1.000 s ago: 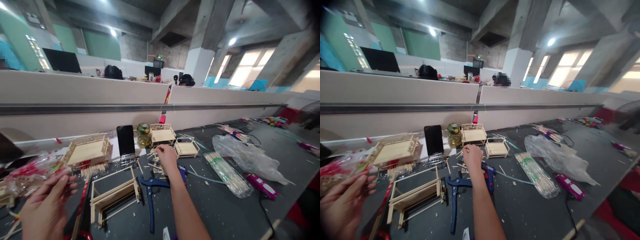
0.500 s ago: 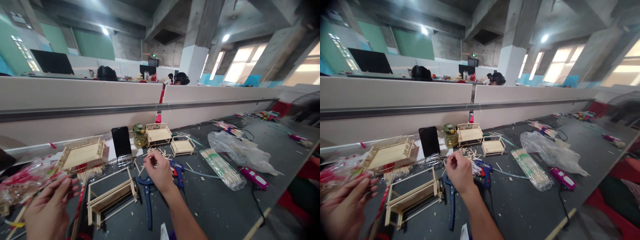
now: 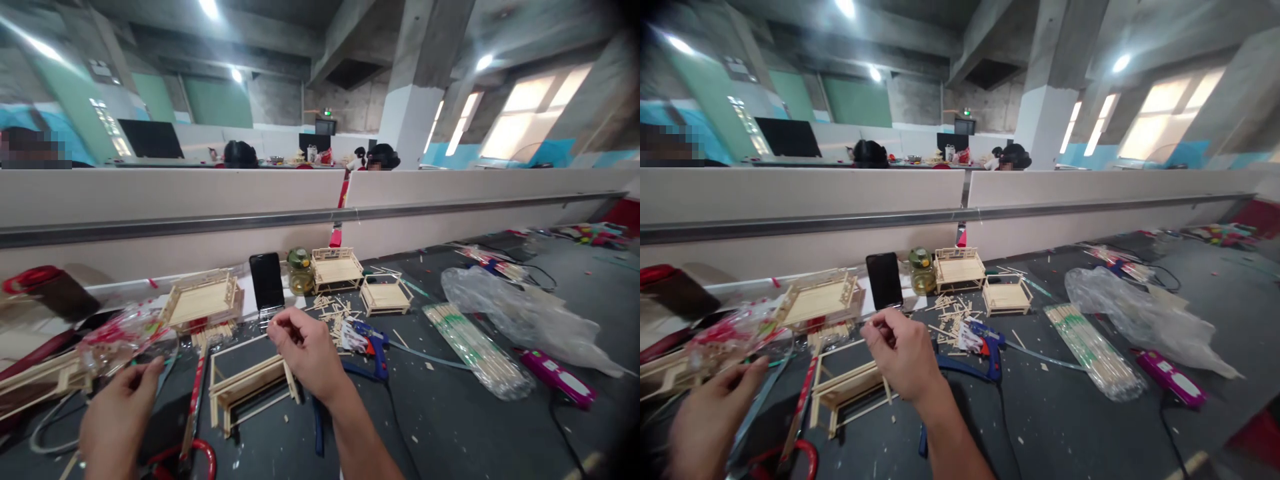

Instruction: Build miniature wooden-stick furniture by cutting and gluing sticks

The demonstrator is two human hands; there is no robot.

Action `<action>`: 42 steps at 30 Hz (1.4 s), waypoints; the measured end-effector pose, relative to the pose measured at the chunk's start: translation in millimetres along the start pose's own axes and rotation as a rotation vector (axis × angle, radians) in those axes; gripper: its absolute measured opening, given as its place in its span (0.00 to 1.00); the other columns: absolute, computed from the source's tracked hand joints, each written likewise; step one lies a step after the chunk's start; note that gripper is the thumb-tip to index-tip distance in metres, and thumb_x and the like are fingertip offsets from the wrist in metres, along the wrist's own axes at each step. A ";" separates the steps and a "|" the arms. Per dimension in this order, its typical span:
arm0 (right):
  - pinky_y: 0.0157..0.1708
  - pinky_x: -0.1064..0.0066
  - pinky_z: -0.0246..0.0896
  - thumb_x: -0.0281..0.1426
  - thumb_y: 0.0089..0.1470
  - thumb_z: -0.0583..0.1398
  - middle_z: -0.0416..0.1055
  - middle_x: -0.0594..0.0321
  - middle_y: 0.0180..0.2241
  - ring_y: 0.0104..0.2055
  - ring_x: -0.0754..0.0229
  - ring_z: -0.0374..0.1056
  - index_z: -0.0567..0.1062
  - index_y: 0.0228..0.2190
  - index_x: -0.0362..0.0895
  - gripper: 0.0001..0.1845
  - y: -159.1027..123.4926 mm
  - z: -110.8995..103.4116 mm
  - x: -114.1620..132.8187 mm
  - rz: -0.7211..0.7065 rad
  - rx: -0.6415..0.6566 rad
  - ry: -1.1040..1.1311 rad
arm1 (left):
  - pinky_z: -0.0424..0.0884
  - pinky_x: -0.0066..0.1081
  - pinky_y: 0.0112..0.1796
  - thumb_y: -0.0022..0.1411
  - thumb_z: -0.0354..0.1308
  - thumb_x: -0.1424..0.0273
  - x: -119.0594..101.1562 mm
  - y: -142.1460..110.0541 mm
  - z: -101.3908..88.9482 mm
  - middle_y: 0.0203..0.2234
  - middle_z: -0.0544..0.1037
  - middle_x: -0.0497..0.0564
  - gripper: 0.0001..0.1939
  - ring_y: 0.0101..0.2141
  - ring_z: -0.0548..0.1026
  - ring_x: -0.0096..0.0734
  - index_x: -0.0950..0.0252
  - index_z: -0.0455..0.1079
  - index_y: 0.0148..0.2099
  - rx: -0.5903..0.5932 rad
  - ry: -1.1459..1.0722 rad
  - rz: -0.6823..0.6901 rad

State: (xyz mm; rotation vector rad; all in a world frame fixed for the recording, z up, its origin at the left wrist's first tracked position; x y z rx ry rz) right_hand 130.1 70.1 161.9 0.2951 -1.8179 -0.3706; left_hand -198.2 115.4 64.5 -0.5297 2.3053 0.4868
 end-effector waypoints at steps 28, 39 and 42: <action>0.25 0.73 0.60 0.44 0.57 0.57 0.74 0.64 0.24 0.23 0.61 0.67 0.77 0.35 0.46 0.17 -1.1 -17.6 -30.0 -0.012 -0.144 -0.371 | 0.62 0.31 0.31 0.57 0.56 0.60 1.8 -33.3 57.0 0.31 0.81 0.55 0.12 0.33 0.77 0.41 0.61 0.76 0.34 0.280 0.182 -0.019; 0.32 0.72 0.64 0.45 0.60 0.54 0.77 0.63 0.29 0.32 0.59 0.74 0.72 0.35 0.48 0.15 -5.5 -10.7 -30.8 0.085 -0.194 -0.216 | 0.67 0.27 0.33 0.60 0.52 0.60 -19.2 -26.0 34.5 0.30 0.78 0.51 0.14 0.31 0.74 0.32 0.65 0.72 0.38 0.053 -0.332 0.084; 0.34 0.72 0.64 0.45 0.60 0.54 0.76 0.64 0.29 0.32 0.59 0.74 0.71 0.36 0.48 0.15 -6.4 -7.9 -28.7 0.078 -0.192 -0.192 | 0.69 0.28 0.38 0.61 0.51 0.61 -28.6 -28.9 30.9 0.39 0.77 0.53 0.16 0.38 0.75 0.33 0.64 0.69 0.46 0.001 -0.427 0.154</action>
Point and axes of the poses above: each hand's wrist, its own y-axis towards the middle knuckle, its own z-axis out of the palm, x = y × z, the point moved 5 cm from there along y, towards the middle knuckle
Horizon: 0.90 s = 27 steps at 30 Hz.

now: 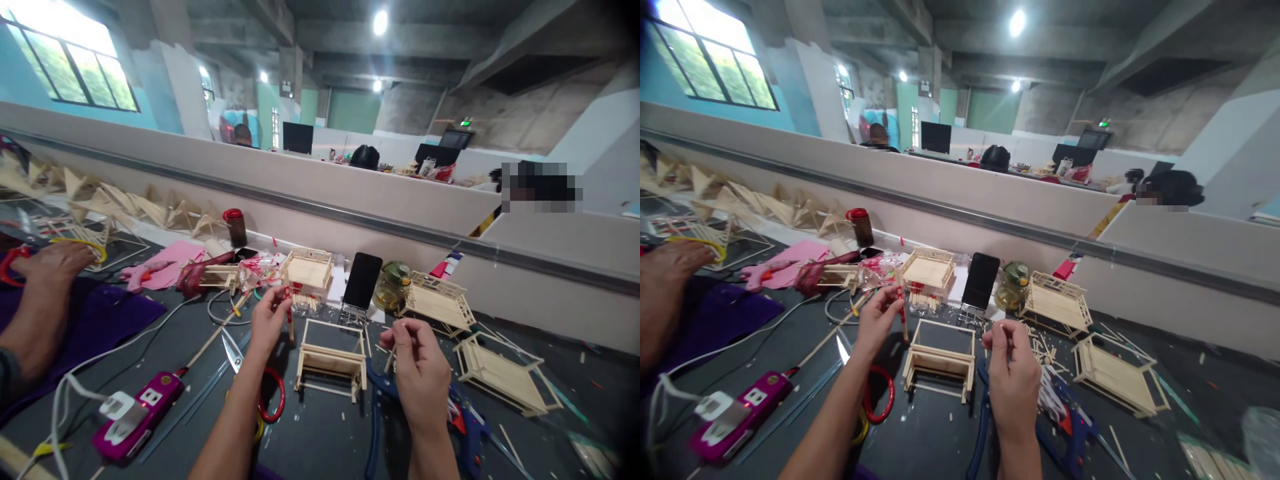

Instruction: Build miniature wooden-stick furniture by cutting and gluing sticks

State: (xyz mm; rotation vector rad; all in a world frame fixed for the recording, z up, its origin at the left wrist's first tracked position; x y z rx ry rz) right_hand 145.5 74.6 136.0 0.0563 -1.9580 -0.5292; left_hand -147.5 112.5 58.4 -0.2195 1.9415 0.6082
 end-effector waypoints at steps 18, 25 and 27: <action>0.33 0.73 0.62 0.47 0.59 0.54 0.74 0.64 0.27 0.29 0.60 0.72 0.73 0.34 0.46 0.18 -4.9 11.5 3.0 -0.027 0.119 -0.039 | 0.57 0.27 0.30 0.57 0.56 0.71 22.1 -9.3 18.8 0.20 0.71 0.45 0.07 0.25 0.67 0.30 0.63 0.67 0.26 0.236 0.209 0.036; 0.26 0.73 0.61 0.48 0.56 0.56 0.73 0.63 0.27 0.24 0.62 0.67 0.73 0.34 0.44 0.20 -4.1 11.1 3.2 0.003 0.053 0.072 | 0.63 0.29 0.37 0.61 0.52 0.70 -0.3 -12.9 21.2 0.33 0.77 0.51 0.08 0.35 0.72 0.34 0.63 0.73 0.38 0.285 0.145 0.137; 0.27 0.73 0.61 0.48 0.54 0.59 0.73 0.62 0.27 0.26 0.61 0.67 0.75 0.34 0.43 0.20 -3.9 14.7 3.6 0.008 0.056 0.119 | 0.65 0.30 0.40 0.64 0.51 0.68 -20.2 -13.3 19.3 0.37 0.77 0.52 0.10 0.38 0.72 0.34 0.63 0.73 0.41 0.317 0.086 0.201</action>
Point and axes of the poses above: each hand's wrist, its own y-axis towards the middle knuckle, its own z-axis out of the palm, x = y × z, the point moved 5 cm from there along y, towards the middle knuckle
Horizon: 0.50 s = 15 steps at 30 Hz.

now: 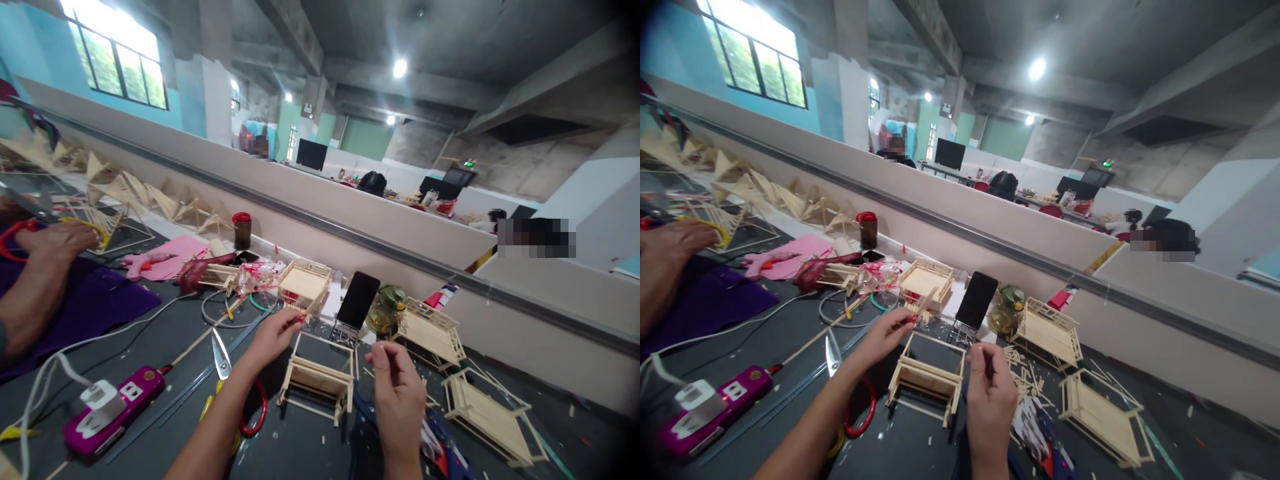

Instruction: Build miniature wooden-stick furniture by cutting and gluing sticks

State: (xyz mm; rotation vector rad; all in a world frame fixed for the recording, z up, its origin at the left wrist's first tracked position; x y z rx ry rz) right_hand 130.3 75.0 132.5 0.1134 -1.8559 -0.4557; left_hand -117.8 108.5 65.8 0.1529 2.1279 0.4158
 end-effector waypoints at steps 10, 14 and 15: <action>0.17 0.77 0.45 0.41 0.46 0.68 0.67 0.69 0.23 0.19 0.69 0.52 0.74 0.38 0.43 0.20 -0.5 10.9 -10.1 0.191 -0.076 0.530 | 0.64 0.27 0.37 0.65 0.53 0.70 -86.2 -10.2 -4.8 0.32 0.75 0.50 0.10 0.34 0.70 0.30 0.63 0.76 0.42 0.369 -0.148 0.205; 0.17 0.78 0.40 0.38 0.45 0.69 0.63 0.71 0.21 0.18 0.72 0.47 0.76 0.35 0.41 0.17 -0.4 9.1 -9.9 0.204 -0.040 0.603 | 0.63 0.27 0.35 0.65 0.52 0.68 -87.2 -12.7 4.8 0.31 0.75 0.50 0.11 0.33 0.70 0.30 0.65 0.75 0.41 0.430 -0.169 0.173; 0.17 0.78 0.40 0.38 0.45 0.69 0.62 0.71 0.21 0.19 0.73 0.47 0.77 0.33 0.40 0.16 -0.2 7.4 -9.9 0.199 -0.051 0.603 | 0.63 0.26 0.35 0.66 0.51 0.67 -87.0 -13.2 7.4 0.31 0.75 0.49 0.12 0.32 0.69 0.29 0.66 0.74 0.40 0.450 -0.180 0.168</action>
Point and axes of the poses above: each hand's wrist, its own y-axis towards the middle knuckle, its own z-axis out of the palm, x = y × z, the point moved 5 cm from there along y, towards the middle knuckle
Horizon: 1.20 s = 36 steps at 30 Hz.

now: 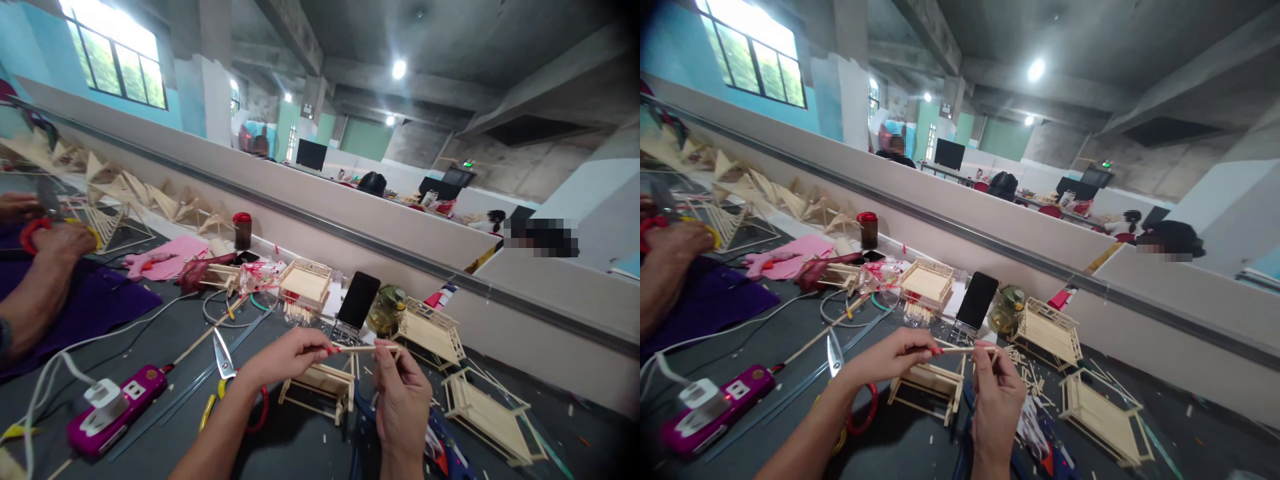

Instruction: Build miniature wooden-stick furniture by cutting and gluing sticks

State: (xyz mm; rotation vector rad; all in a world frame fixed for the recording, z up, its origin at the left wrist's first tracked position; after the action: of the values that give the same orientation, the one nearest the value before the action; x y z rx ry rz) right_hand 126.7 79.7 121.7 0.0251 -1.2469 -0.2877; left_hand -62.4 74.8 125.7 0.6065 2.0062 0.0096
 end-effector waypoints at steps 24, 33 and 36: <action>0.14 0.81 0.43 0.38 0.39 0.71 0.65 0.70 0.19 0.16 0.74 0.51 0.74 0.25 0.41 0.16 11.3 -25.0 5.7 0.061 -0.144 0.074 | 0.62 0.43 0.53 0.61 0.50 0.72 71.2 -48.1 -83.6 0.52 0.72 0.61 0.20 0.54 0.68 0.47 0.65 0.71 0.54 -0.876 0.428 -0.420; 0.13 0.80 0.38 0.41 0.37 0.72 0.66 0.70 0.18 0.14 0.74 0.48 0.71 0.25 0.41 0.20 9.6 -4.8 -9.0 0.155 -0.047 0.094 | 0.64 0.25 0.28 0.56 0.59 0.66 -6.7 4.2 17.4 0.23 0.76 0.47 0.09 0.25 0.71 0.26 0.66 0.78 0.35 -0.048 -0.367 -0.266; 0.15 0.79 0.40 0.43 0.39 0.70 0.66 0.71 0.19 0.15 0.73 0.48 0.73 0.27 0.41 0.20 11.6 -5.6 -9.5 0.131 -0.028 0.053 | 0.59 0.23 0.23 0.55 0.61 0.66 -5.6 8.0 30.2 0.18 0.72 0.44 0.08 0.20 0.66 0.22 0.67 0.75 0.32 -0.003 -0.473 -0.339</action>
State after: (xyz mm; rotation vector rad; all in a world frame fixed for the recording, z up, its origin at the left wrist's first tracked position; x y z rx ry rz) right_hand 131.6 92.3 113.1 -0.0726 -1.1859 -0.1902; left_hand -31.9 72.1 117.3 0.2296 1.6207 -0.3082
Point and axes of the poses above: each hand's wrist, its own y-axis towards the middle knuckle, its own z-axis out of the palm, x = y × z, the point moved 5 cm from there along y, towards the middle knuckle
